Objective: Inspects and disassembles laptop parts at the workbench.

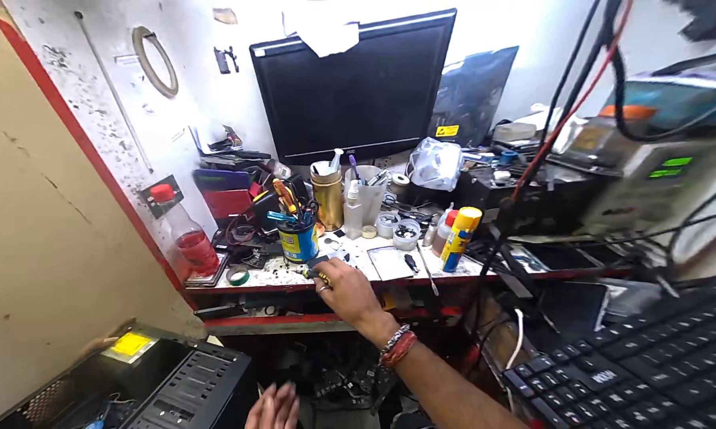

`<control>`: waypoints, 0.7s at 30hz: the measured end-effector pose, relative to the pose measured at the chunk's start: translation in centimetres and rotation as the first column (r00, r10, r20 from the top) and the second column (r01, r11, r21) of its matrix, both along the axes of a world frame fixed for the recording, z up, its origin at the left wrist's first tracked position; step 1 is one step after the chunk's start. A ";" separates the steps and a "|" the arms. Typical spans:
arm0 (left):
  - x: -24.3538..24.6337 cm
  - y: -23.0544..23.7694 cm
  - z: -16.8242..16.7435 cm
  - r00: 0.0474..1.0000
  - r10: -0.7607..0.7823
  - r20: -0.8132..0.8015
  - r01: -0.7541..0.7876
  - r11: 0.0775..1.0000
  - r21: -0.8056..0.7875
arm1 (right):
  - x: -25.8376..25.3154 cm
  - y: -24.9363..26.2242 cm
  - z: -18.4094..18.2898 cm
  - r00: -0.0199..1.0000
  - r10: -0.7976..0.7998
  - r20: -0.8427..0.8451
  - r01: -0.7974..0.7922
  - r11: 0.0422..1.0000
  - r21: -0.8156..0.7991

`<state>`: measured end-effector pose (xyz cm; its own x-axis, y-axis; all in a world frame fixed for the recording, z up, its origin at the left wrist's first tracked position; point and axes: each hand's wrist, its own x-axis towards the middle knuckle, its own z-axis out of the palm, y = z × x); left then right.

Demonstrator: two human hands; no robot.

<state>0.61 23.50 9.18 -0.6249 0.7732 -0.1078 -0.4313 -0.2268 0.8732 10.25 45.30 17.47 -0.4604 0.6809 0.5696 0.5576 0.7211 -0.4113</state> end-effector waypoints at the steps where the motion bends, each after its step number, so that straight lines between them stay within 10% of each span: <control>1: -0.2 1.8 1.3 0.991 0.028 0.128 -0.028 1.000 0.000 | -0.9 0.2 -0.2 1.000 -0.001 0.013 0.001 1.000 -0.014; 7: -0.8 8.6 5.6 0.850 0.171 0.499 -0.183 0.983 -0.025 | -3.0 1.0 -0.3 1.000 -0.015 0.025 0.016 1.000 -0.024; 21: -2.3 14.2 8.6 0.803 0.200 0.562 -0.229 0.973 -0.018 | -5.4 2.2 0.9 0.990 0.019 0.138 -0.014 0.999 -0.040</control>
